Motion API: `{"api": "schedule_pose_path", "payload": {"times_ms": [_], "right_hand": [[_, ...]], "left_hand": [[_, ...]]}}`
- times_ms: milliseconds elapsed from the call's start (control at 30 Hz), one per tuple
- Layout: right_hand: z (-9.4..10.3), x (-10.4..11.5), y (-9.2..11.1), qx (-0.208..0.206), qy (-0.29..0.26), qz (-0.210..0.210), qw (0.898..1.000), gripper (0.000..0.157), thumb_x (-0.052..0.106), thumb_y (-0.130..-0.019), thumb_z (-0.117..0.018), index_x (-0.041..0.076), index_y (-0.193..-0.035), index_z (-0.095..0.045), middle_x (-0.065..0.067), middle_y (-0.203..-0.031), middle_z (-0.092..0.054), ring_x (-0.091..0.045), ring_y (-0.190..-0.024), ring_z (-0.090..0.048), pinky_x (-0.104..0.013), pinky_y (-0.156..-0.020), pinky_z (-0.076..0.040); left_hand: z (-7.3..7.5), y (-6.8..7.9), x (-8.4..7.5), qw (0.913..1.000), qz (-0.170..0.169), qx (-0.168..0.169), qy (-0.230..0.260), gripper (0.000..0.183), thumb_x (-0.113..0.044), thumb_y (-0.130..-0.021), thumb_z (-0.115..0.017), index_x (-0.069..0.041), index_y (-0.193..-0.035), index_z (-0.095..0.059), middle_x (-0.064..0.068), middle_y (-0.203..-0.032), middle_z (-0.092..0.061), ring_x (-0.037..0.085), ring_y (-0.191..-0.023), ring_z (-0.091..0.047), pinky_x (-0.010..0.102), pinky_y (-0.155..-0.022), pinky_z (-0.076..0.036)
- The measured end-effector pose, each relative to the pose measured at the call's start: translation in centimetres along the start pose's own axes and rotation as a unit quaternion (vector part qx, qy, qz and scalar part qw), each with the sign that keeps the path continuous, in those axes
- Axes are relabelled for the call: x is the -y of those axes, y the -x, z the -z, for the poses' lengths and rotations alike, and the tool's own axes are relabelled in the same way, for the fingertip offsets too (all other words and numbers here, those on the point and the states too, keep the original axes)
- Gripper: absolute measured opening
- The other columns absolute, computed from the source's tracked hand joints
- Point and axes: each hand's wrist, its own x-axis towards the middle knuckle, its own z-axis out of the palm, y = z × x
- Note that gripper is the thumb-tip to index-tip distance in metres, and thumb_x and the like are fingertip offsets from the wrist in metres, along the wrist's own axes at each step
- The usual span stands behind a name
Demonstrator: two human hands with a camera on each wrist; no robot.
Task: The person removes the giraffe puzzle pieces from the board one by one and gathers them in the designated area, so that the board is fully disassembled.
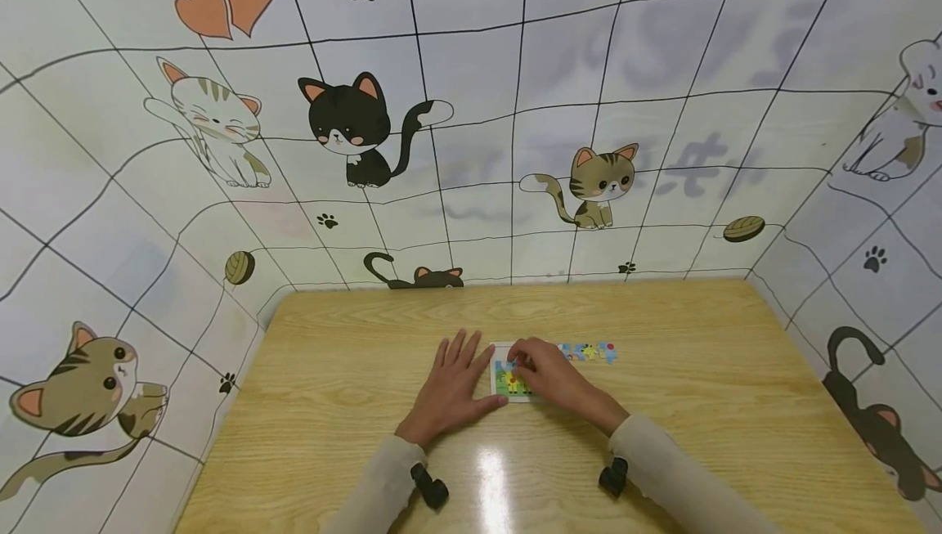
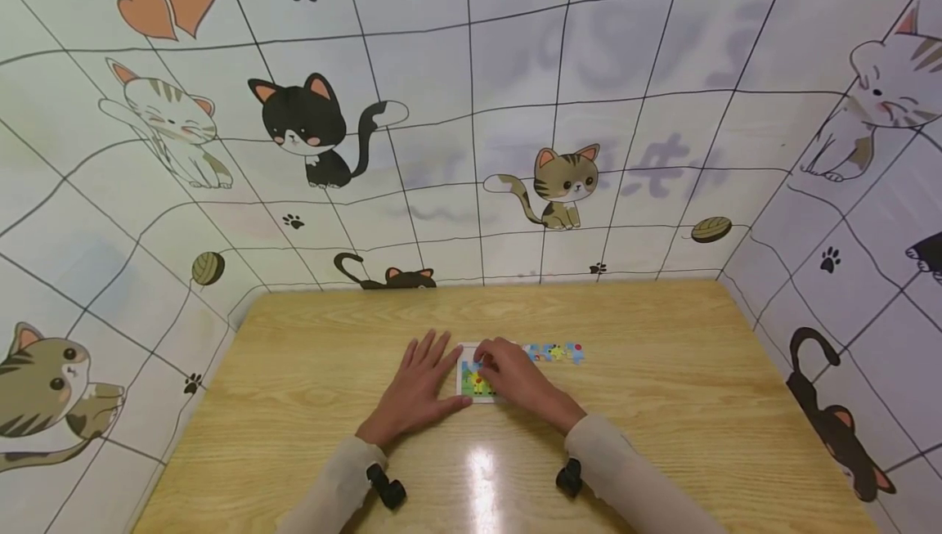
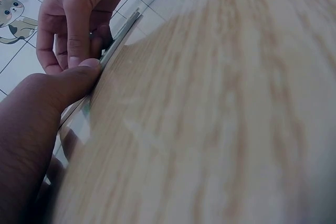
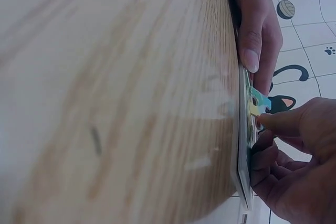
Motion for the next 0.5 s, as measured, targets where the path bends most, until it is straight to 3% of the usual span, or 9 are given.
{"api": "schedule_pose_path", "payload": {"times_ms": [267, 500], "right_hand": [[-0.08, 0.22, 0.32, -0.015, -0.039, 0.003, 0.999, 0.011, 0.000, -0.105, -0.071, 0.010, -0.109, -0.073, 0.000, -0.102, -0.076, -0.010, -0.084, -0.071, -0.029, -0.075, -0.059], [-0.16, 0.00, 0.73, -0.049, -0.051, 0.009, 0.997, 0.008, 0.001, -0.104, -0.074, 0.009, -0.108, -0.074, 0.000, -0.099, -0.078, -0.011, -0.086, -0.071, -0.028, -0.078, -0.059]], "left_hand": [[-0.13, -0.07, 0.08, 0.9999, 0.009, 0.014, 0.005, 0.097, -0.084, -0.102, -0.046, -0.022, -0.175, -0.036, 0.011, -0.185, -0.016, 0.035, -0.171, -0.005, 0.060, -0.136, -0.004], [0.07, -0.05, -0.11, 0.9999, 0.008, 0.009, -0.006, 0.096, -0.082, -0.101, -0.049, -0.020, -0.173, -0.039, 0.012, -0.184, -0.019, 0.037, -0.171, -0.008, 0.061, -0.136, -0.007]]}}
